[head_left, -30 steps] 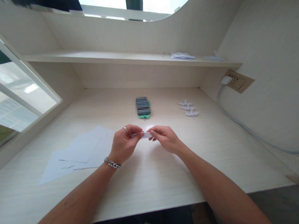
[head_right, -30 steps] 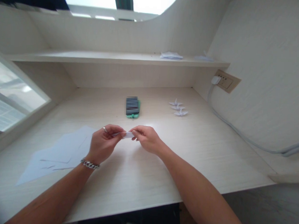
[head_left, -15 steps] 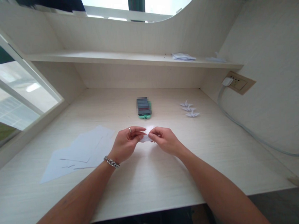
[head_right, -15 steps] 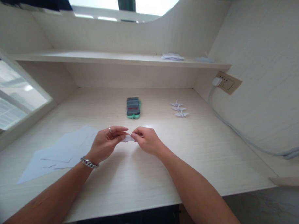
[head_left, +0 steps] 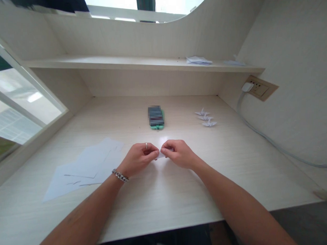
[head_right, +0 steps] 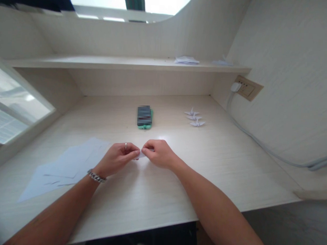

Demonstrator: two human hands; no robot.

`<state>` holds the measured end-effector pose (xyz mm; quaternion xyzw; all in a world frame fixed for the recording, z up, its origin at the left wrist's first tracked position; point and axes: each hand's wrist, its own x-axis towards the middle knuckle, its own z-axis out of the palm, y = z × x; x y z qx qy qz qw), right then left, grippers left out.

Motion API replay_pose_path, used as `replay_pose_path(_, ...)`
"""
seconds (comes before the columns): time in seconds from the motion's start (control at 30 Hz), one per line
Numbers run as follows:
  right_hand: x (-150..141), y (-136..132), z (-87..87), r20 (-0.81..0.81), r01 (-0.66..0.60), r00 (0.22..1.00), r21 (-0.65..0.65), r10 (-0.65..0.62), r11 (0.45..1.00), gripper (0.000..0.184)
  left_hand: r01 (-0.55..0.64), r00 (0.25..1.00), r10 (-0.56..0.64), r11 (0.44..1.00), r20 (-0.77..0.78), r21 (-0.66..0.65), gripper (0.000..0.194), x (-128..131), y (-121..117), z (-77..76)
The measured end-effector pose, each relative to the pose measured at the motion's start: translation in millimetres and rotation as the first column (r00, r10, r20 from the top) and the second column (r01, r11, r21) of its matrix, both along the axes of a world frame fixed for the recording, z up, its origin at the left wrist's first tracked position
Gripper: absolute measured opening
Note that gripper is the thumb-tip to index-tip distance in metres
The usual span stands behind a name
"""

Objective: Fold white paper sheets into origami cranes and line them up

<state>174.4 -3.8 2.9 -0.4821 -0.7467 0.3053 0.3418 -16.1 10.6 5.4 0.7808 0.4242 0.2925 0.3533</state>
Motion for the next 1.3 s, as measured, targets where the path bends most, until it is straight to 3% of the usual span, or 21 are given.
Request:
replay_pose_path(0.13, 3.4, 0.4, 2.2, -0.03, -0.035, 0.999, -0.022, 0.034, 0.999, 0.016, 0.037, 0.999, -0.037, 0.997, 0.013, -0.062, 0.019, -6.4, 2.6, 3.2)
replay_pose_path(0.37, 7.8, 0.9, 4.1, -0.094, -0.045, 0.995, -0.07, 0.038, 0.997, 0.017, 0.021, 1.0, -0.021, 0.999, 0.003, -0.034, 0.018, -15.8, 5.9, 7.0)
replay_pose_path(0.63, 13.6, 7.6, 1.5, -0.193, 0.04, 0.98, -0.081, -0.054, 0.996, 0.019, -0.12, 0.965, 0.134, 0.99, 0.224, -0.075, 0.017, -15.4, 9.9, 7.4)
replay_pose_path(0.77, 8.2, 3.3, 0.9, -0.087, 0.039, 0.995, -0.015, -0.04, 0.999, 0.018, -0.007, 0.983, 0.025, 0.995, 0.179, -0.101, 0.023, -3.5, 5.5, -3.9)
replay_pose_path(1.03, 2.1, -3.0, -0.7, 0.015, -0.079, 0.997, 0.04, 0.079, 0.996, 0.014, 0.011, 0.998, -0.003, 0.992, -0.061, 0.127, 0.017, 1.2, -2.4, 1.1)
replay_pose_path(1.3, 5.7, -1.4, 4.0, -0.017, -0.037, 0.999, -0.042, 0.036, 0.998, 0.012, 0.02, 0.999, -0.02, 1.0, 0.03, 0.004, 0.018, -5.6, 0.3, 3.3)
